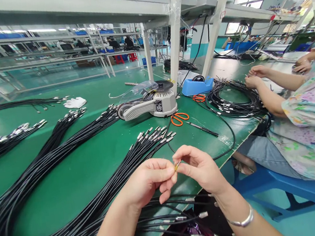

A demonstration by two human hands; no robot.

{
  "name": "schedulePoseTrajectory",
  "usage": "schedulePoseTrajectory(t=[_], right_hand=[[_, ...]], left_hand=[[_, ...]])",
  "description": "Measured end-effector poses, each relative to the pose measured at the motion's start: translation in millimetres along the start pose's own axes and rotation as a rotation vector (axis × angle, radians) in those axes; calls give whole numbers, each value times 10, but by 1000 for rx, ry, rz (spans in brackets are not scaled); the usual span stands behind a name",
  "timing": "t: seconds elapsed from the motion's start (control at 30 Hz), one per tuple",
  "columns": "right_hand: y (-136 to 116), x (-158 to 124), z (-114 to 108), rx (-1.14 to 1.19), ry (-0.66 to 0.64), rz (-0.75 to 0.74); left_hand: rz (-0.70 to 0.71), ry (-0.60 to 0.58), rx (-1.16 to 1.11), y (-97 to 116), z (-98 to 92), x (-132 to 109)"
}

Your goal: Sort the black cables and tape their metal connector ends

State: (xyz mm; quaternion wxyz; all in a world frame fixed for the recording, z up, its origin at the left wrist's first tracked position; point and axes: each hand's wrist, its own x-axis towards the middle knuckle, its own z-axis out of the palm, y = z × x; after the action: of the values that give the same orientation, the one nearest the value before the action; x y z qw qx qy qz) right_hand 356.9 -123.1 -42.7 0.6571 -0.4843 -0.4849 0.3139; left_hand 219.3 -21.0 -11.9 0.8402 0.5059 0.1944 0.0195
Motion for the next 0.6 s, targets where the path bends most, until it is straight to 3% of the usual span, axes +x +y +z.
schedulePoseTrajectory(t=[0.07,0.17,0.3,0.4,0.6], right_hand=[[1,15,-30,-38,-75,-87],[27,50,-69,-76,-64,-153],[32,72,-194,-13,-27,55],[2,52,-301,-2,-30,176],[-23,8,-290,-167,22,200]], left_hand=[[-48,-23,7,-13,-14,-9],[-14,7,36,-18,-13,-2],[137,206,317,-1,73,26],[158,348,571,-3,164,43],[251,387,758,-32,226,58]])
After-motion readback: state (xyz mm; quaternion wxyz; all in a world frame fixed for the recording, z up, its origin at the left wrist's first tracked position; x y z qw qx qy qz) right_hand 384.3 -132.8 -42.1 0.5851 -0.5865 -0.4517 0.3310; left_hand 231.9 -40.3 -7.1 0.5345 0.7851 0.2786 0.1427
